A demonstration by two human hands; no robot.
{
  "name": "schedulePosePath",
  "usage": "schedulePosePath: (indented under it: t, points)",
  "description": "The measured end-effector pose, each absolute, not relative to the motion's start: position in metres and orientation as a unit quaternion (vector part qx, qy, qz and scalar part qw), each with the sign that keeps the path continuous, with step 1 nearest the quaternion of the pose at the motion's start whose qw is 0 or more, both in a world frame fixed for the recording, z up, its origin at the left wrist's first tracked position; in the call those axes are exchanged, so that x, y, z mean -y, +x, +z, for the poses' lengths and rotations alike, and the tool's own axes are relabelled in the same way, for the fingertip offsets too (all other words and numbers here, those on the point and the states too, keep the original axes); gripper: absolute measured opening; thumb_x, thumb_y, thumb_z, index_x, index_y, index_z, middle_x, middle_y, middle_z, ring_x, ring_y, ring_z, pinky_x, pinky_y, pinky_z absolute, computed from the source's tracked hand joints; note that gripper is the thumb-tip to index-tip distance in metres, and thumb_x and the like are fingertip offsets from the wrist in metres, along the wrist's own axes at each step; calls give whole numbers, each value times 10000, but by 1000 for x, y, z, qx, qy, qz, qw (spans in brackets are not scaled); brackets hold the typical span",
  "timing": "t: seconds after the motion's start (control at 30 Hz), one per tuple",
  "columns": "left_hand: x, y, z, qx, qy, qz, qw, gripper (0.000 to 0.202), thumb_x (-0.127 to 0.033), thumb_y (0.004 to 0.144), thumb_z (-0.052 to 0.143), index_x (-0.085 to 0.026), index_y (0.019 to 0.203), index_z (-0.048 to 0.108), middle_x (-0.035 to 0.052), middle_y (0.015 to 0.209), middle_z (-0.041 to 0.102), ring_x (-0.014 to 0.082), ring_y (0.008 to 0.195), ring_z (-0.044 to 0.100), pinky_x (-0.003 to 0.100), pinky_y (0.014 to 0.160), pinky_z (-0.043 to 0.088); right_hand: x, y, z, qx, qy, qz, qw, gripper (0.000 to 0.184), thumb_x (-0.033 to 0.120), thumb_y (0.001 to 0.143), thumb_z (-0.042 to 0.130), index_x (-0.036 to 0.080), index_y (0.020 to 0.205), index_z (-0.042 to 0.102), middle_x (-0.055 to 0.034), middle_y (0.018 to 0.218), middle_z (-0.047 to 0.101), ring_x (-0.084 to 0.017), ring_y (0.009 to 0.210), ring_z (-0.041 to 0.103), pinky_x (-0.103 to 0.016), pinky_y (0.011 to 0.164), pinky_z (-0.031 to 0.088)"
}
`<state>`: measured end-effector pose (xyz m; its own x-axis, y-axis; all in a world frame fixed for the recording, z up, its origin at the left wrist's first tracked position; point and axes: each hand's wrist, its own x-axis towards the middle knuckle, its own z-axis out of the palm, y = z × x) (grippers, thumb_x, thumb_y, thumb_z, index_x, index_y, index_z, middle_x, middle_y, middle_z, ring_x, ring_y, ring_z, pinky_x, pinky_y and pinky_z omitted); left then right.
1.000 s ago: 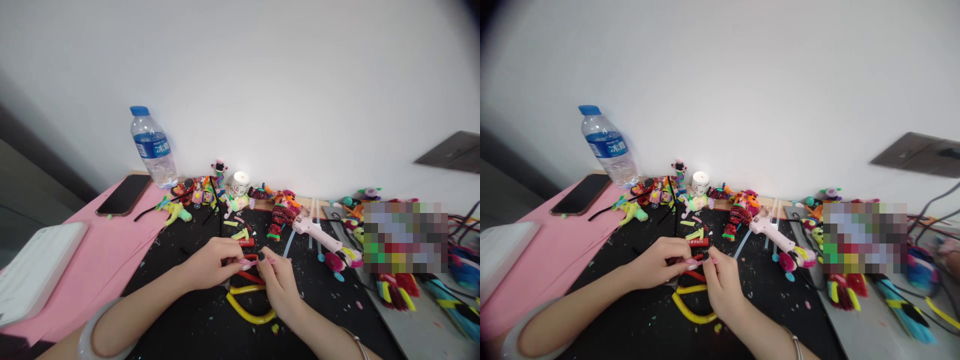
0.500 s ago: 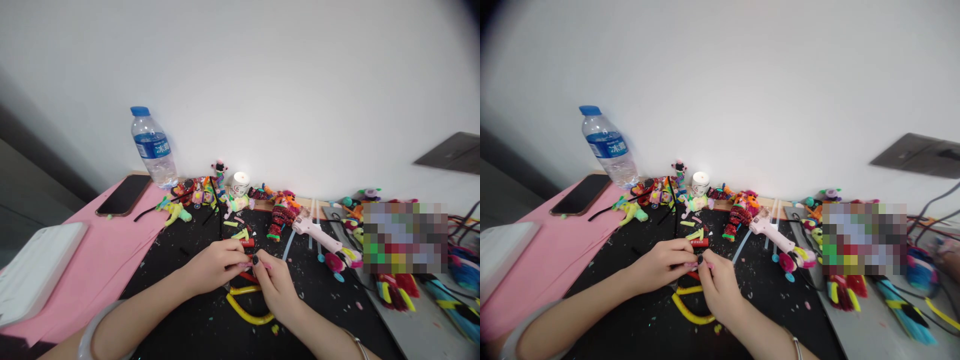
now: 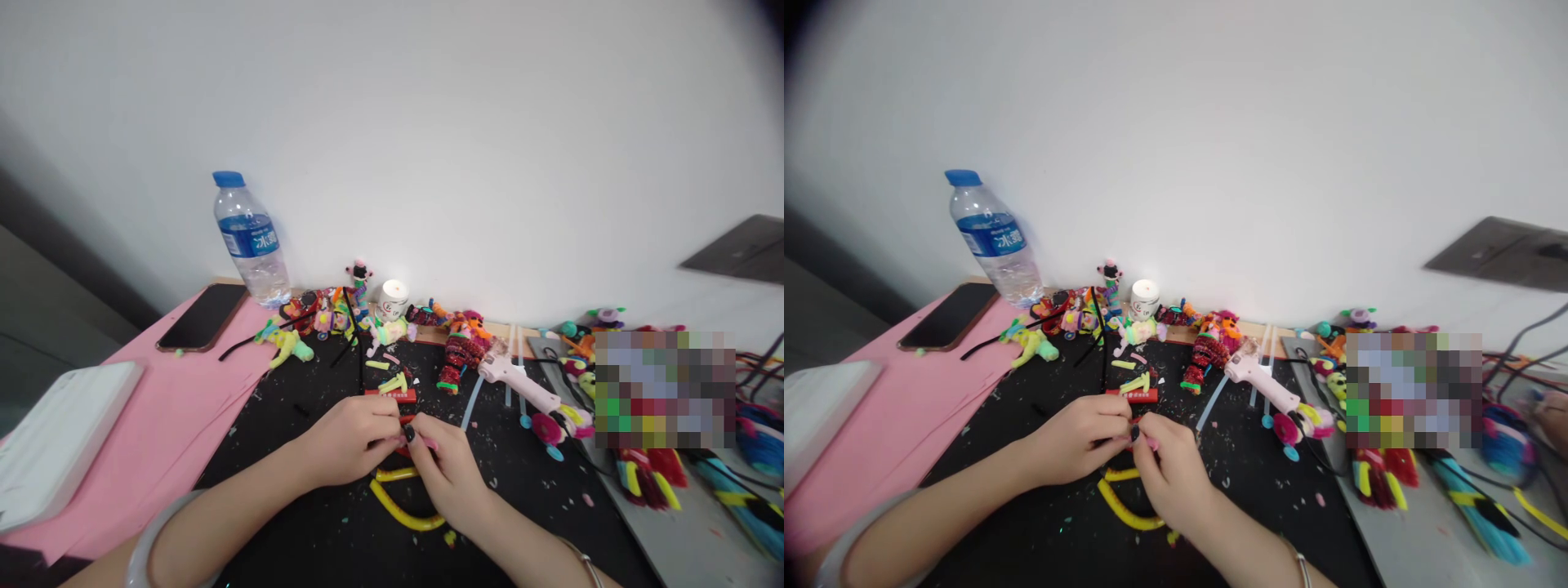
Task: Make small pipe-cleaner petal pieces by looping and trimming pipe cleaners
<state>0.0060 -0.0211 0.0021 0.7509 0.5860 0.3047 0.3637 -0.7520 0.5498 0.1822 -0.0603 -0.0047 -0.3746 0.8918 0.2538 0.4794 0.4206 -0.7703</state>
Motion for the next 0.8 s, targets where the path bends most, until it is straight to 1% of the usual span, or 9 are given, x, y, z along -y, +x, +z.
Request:
schedulePosePath:
  t: [0.1, 0.23, 0.37, 0.47, 0.53, 0.63, 0.73, 0.8]
  points:
    - [21, 7, 3, -256, 894, 259, 261, 300, -178, 895, 423, -141, 614, 519, 12, 664, 498, 110, 632, 463, 220, 586, 349, 61, 183, -4, 752, -465, 297, 360, 257, 151, 863, 382, 209, 632, 287, 50, 591, 332, -103, 533, 344, -229, 514, 255]
    - [20, 8, 6, -279, 847, 300, 339, 313, -203, 885, 459, -140, 582, 507, 1, 620, 471, 110, 620, 446, 225, 592, 354, 60, 184, -3, 713, -502, 296, 390, 225, 199, 872, 407, 195, 647, 391, 51, 588, 354, -101, 531, 349, -222, 516, 275]
    - [19, 9, 10, -326, 779, 335, 417, 300, -234, 844, 537, -136, 561, 513, -8, 617, 474, 108, 614, 461, 225, 591, 366, 60, 183, -2, 689, -516, 321, 394, 244, 243, 893, 409, 190, 655, 427, 53, 572, 372, -99, 519, 354, -219, 501, 277]
    - [17, 9, 9, -347, 752, 347, 440, 277, -242, 826, 567, -128, 575, 542, -5, 646, 494, 103, 617, 469, 219, 586, 372, 60, 183, -3, 687, -513, 338, 388, 259, 255, 903, 397, 189, 654, 426, 50, 578, 381, -99, 523, 360, -216, 497, 282]
    - [16, 8, 8, -345, 754, 346, 439, 222, -230, 814, 582, -124, 619, 592, 3, 663, 525, 104, 629, 482, 216, 591, 381, 59, 184, -4, 688, -516, 334, 385, 268, 257, 905, 392, 189, 647, 418, 50, 581, 372, -99, 527, 357, -216, 500, 280]
    - [15, 8, 7, -337, 770, 331, 430, 110, -215, 797, 601, -131, 775, 669, 22, 722, 584, 105, 642, 509, 205, 590, 402, 58, 184, -5, 684, -526, 326, 385, 273, 266, 913, 383, 189, 653, 414, 54, 577, 353, -97, 523, 339, -216, 497, 268]
    - [17, 7, 7, -354, 759, 313, 448, 158, -213, 796, 591, -150, 922, 662, 21, 769, 601, 105, 656, 534, 185, 564, 421, 57, 185, -6, 683, -528, 328, 383, 275, 272, 916, 381, 190, 656, 415, 54, 579, 354, -98, 527, 338, -215, 496, 270]
    - [18, 7, 7, -361, 745, 305, 471, 177, -202, 799, 575, -152, 956, 639, 14, 774, 598, 104, 658, 547, 179, 555, 433, 57, 185, -6, 686, -526, 328, 381, 274, 268, 915, 381, 190, 655, 416, 53, 578, 361, -98, 527, 347, -215, 497, 275]
